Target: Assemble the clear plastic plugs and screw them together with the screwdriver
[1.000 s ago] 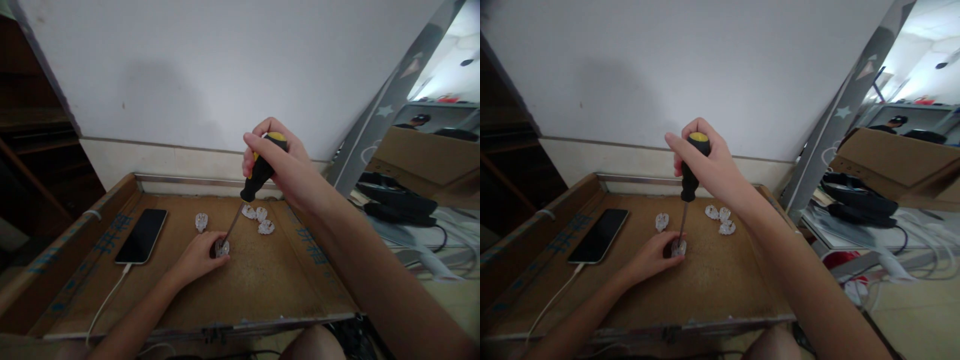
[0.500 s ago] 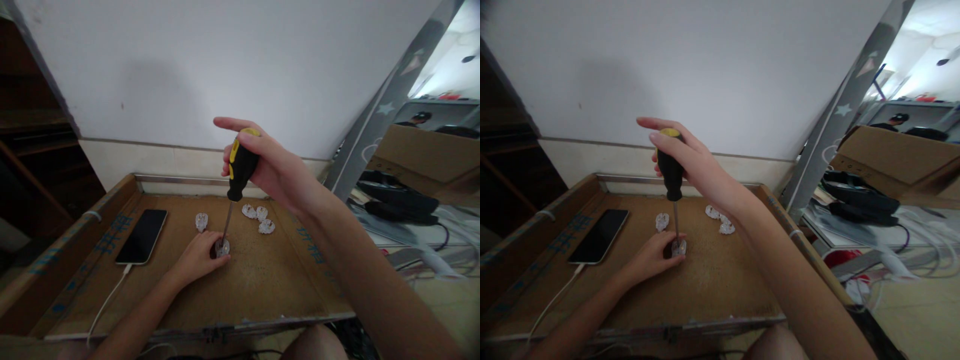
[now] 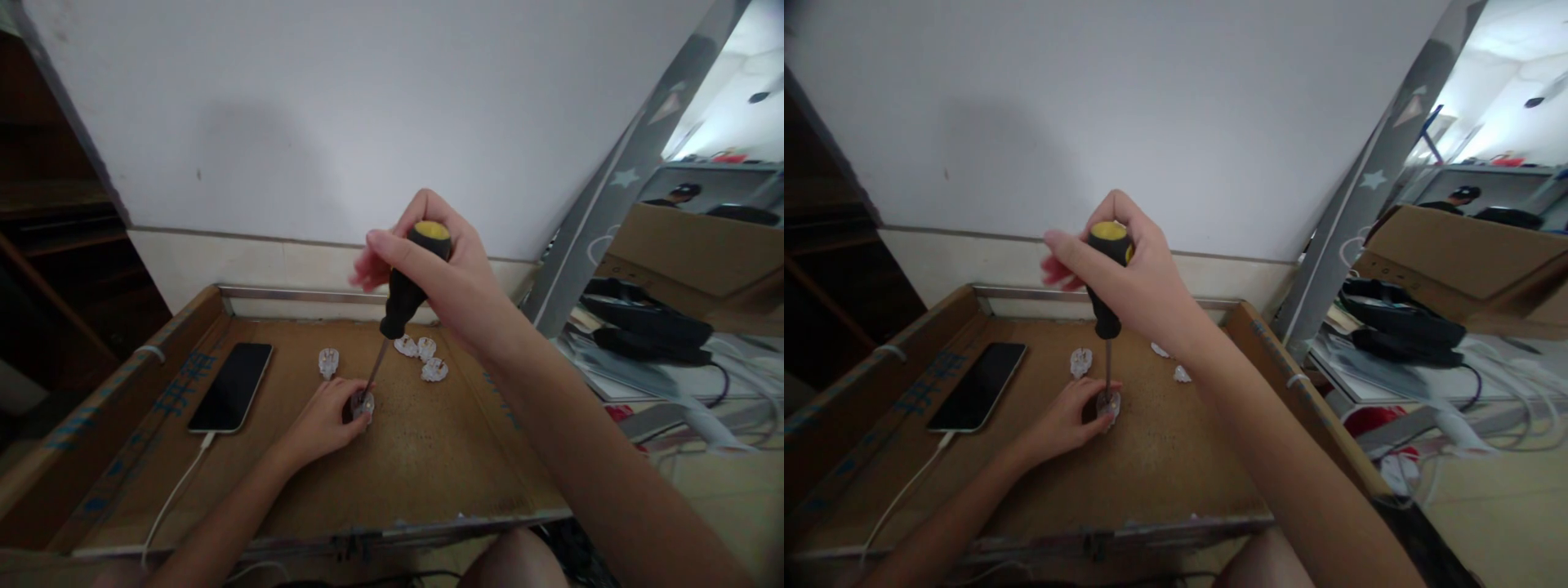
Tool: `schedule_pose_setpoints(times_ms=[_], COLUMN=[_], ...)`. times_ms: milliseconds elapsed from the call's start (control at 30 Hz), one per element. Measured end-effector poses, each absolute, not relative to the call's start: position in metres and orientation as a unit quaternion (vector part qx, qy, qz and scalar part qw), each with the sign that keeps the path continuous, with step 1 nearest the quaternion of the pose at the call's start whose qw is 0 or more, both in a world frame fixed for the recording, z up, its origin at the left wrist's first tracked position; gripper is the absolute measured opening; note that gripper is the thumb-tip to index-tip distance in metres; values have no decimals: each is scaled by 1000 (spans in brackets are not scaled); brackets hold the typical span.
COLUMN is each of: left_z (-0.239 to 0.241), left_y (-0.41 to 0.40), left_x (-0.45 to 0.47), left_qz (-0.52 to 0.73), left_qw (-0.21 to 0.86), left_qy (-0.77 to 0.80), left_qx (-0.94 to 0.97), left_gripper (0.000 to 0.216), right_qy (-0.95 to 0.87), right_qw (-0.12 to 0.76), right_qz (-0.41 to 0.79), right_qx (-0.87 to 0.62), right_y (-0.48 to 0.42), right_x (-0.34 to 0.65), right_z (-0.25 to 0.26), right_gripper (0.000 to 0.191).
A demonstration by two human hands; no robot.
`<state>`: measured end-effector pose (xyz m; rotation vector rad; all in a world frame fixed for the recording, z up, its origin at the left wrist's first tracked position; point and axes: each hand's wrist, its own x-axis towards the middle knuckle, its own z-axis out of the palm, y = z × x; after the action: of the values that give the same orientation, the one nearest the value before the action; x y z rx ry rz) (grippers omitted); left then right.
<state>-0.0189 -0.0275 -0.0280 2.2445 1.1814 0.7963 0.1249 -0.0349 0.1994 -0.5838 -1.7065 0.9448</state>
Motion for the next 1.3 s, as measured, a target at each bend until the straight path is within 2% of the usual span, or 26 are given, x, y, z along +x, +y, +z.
schedule_pose_setpoints(times_ms=[67, 233, 300, 400, 500, 567, 667, 733, 933, 1033, 1133, 1300], left_z=[-28, -26, -26, -26, -25, -25, -25, -25, -24, -26, -27, -25], left_y=[-28, -28, -28, -29, -29, -29, -29, -29, -29, -28, -27, -29], left_x=[-19, -19, -19, -18, -18, -18, -19, -19, -19, -18, -18, -19], left_qz=[289, 288, 291, 294, 295, 294, 293, 293, 294, 290, 289, 289], left_qw=[243, 243, 242, 243, 242, 243, 240, 237, 242, 239, 237, 248], left_qy=[436, 436, 435, 434, 437, 436, 433, 433, 430, 432, 435, 435], left_qx=[817, 817, 817, 816, 815, 815, 818, 819, 818, 820, 819, 816], left_gripper=[39, 40, 40, 39, 39, 39, 39, 39, 38, 38, 37, 39], right_qy=[-701, -737, -730, -701, -720, -744, -730, -705, -739, -729, -710, -750], right_qw=[533, 451, 496, 537, 460, 433, 512, 548, 428, 491, 526, 434], right_qz=[400, 454, 415, 403, 469, 460, 384, 380, 481, 428, 408, 453], right_qx=[-254, -215, -222, -241, -225, -219, -240, -241, -196, -211, -229, -209], right_y=[-33, -34, -35, -35, -37, -39, -38, -36, -46, -48, -43, -42], right_x=[125, 125, 124, 122, 123, 123, 120, 117, 118, 118, 117, 124], right_z=[200, 201, 199, 198, 201, 202, 197, 194, 200, 198, 197, 205], right_gripper=[22, 15, 12, 20, 17, 18, 19, 24, 23, 15, 18, 17])
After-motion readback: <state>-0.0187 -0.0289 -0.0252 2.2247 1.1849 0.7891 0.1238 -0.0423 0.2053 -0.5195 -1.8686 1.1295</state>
